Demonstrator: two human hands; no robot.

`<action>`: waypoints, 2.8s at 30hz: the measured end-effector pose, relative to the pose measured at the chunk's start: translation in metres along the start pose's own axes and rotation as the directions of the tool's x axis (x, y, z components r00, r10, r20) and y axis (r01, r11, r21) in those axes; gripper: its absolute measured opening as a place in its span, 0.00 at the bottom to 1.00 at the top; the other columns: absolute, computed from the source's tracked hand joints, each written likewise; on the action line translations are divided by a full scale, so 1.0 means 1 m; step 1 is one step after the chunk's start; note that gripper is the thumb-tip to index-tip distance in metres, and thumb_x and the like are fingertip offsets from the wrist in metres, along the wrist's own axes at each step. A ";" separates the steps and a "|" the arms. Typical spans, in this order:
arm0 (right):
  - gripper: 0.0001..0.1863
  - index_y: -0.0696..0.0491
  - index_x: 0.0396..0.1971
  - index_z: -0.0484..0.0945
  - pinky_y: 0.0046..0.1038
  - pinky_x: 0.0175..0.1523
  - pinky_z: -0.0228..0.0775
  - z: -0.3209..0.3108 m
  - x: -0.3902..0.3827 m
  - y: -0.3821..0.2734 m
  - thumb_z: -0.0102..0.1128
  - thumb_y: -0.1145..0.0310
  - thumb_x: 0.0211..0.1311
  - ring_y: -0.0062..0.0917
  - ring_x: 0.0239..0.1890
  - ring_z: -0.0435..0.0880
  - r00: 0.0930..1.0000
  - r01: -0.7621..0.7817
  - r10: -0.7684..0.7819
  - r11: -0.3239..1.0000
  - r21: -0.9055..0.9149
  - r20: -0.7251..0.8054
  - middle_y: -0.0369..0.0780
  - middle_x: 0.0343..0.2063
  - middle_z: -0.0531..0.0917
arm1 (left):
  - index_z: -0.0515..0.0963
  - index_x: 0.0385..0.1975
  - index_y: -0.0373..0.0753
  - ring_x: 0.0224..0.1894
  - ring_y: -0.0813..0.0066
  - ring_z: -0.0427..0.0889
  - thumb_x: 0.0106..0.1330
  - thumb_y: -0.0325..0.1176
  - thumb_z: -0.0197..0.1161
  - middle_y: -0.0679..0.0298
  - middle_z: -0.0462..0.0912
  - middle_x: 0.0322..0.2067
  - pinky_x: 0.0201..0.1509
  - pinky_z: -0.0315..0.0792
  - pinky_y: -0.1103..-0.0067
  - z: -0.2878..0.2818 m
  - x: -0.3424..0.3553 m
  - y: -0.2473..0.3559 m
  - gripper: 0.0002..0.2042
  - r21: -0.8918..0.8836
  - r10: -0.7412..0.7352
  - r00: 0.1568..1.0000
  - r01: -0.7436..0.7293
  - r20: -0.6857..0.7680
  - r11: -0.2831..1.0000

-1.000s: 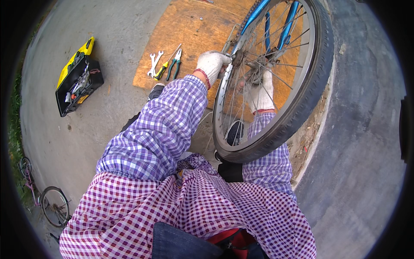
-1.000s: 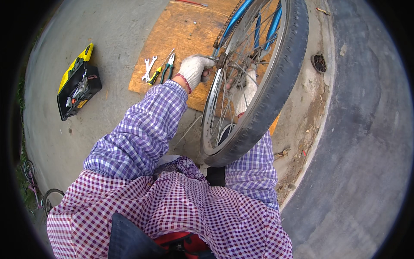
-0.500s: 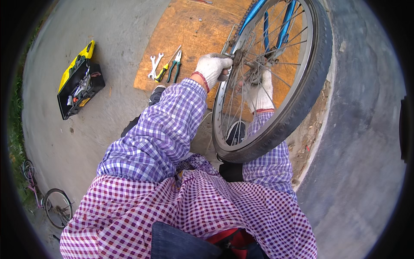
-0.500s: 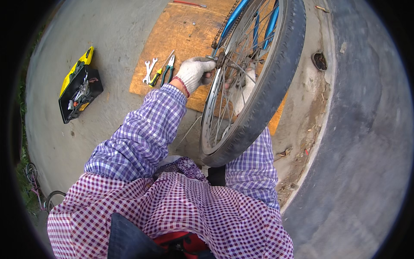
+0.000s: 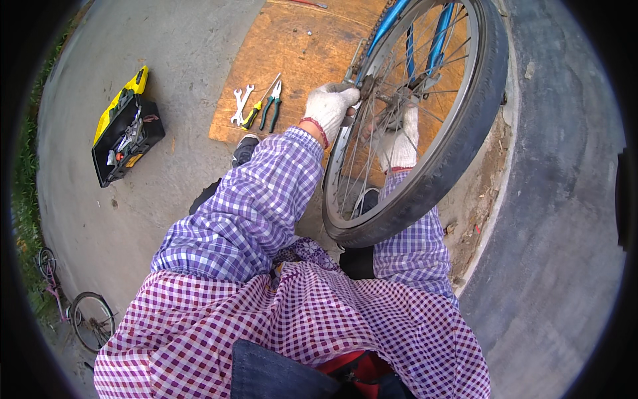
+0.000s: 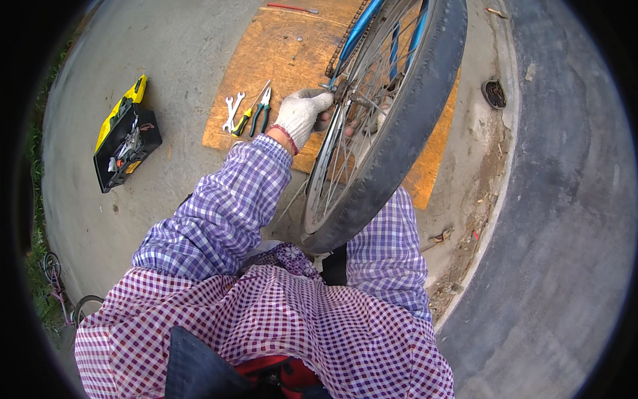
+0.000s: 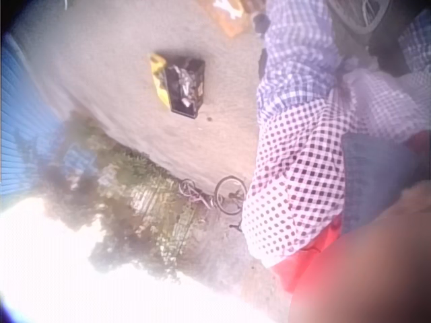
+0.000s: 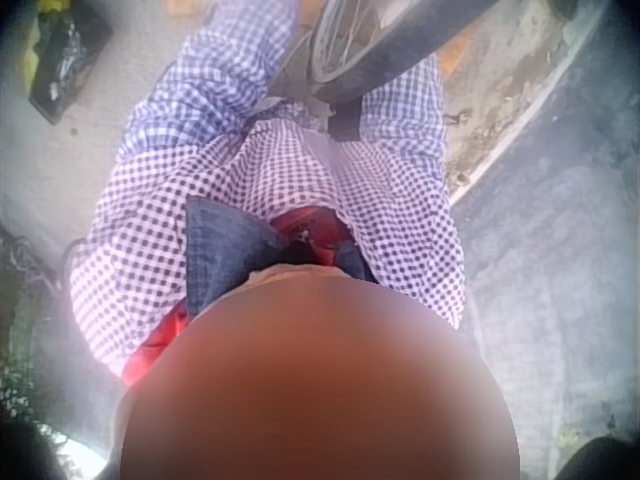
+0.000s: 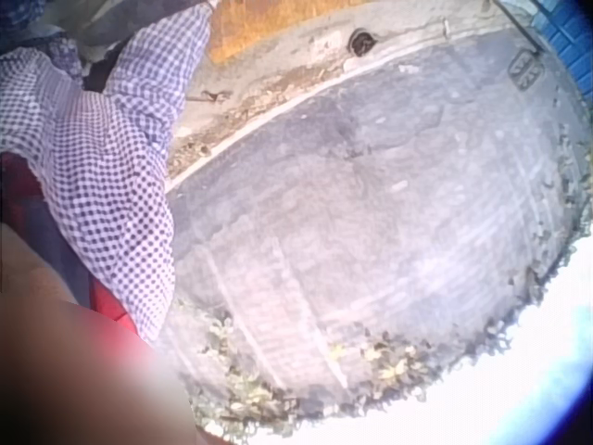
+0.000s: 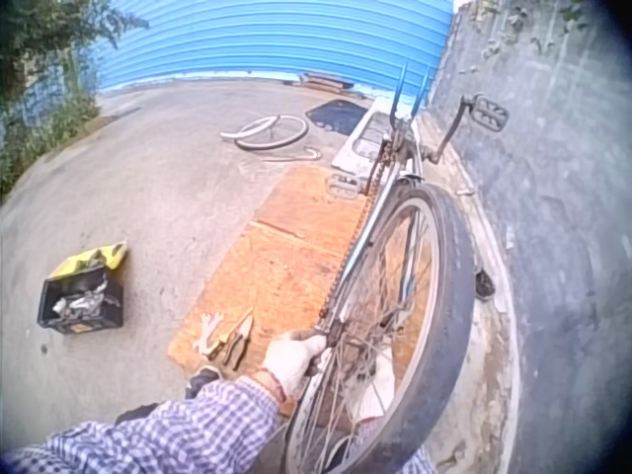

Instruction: The person removes the rear wheel from a bicycle, then reattaches it and tightens the axle nuts. They also handle a small metal component near the hub, possibly a cotter pin or clip, and adjust the chain alignment.

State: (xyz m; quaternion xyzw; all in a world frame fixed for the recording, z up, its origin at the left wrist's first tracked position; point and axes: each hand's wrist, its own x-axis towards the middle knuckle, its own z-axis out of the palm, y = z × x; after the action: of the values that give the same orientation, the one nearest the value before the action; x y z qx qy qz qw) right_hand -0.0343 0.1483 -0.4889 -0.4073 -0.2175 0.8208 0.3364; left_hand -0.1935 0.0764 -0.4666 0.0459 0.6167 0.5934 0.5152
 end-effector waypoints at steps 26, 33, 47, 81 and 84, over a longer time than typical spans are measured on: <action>0.39 0.55 0.36 0.74 0.41 0.39 0.61 -0.010 0.034 0.015 0.55 0.26 0.64 0.35 0.26 0.71 0.997 0.028 -0.032 0.998 0.056 0.070 0.43 0.23 0.73 | 0.79 0.57 0.27 0.33 0.75 0.85 0.63 0.28 0.70 0.58 0.87 0.39 0.34 0.79 0.78 -0.003 -0.010 0.009 0.23 -0.029 0.129 0.989 -0.131 -0.073 0.991; 0.38 0.55 0.37 0.74 0.42 0.39 0.62 0.009 0.021 0.017 0.56 0.27 0.65 0.35 0.26 0.71 0.998 0.044 -0.048 0.996 0.079 0.048 0.43 0.23 0.73 | 0.78 0.59 0.28 0.31 0.78 0.83 0.67 0.27 0.69 0.61 0.86 0.37 0.32 0.79 0.79 -0.009 -0.007 0.002 0.21 -0.215 0.111 0.991 -0.124 -0.072 0.969; 0.37 0.55 0.39 0.74 0.43 0.40 0.63 0.025 0.008 0.011 0.57 0.28 0.66 0.34 0.26 0.71 0.996 0.088 -0.090 0.993 0.081 0.028 0.43 0.24 0.73 | 0.75 0.56 0.31 0.27 0.79 0.77 0.75 0.29 0.61 0.66 0.79 0.32 0.28 0.78 0.77 -0.020 -0.002 0.008 0.14 -0.244 -0.009 0.991 0.041 0.133 0.969; 0.34 0.53 0.45 0.75 0.46 0.40 0.66 0.008 0.005 -0.005 0.59 0.32 0.67 0.33 0.25 0.76 0.992 0.117 -0.121 0.989 0.088 0.045 0.42 0.28 0.75 | 0.76 0.52 0.34 0.29 0.77 0.82 0.79 0.38 0.57 0.64 0.83 0.35 0.28 0.83 0.77 0.012 -0.007 -0.001 0.13 -0.298 0.016 1.000 -0.011 0.015 0.954; 0.34 0.53 0.45 0.75 0.46 0.39 0.66 0.007 0.005 -0.006 0.59 0.32 0.67 0.33 0.25 0.76 0.992 0.116 -0.121 0.989 0.087 0.048 0.42 0.28 0.76 | 0.76 0.51 0.34 0.29 0.76 0.82 0.79 0.39 0.57 0.64 0.83 0.35 0.28 0.82 0.77 0.013 -0.004 0.000 0.13 -0.288 -0.009 1.000 0.010 0.005 0.958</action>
State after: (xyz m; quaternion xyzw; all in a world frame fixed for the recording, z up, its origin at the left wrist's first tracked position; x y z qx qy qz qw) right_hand -0.0398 0.1557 -0.4836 -0.3572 -0.2155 0.8183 0.3955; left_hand -0.1822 0.0823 -0.4612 -0.0315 0.5230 0.6744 0.5202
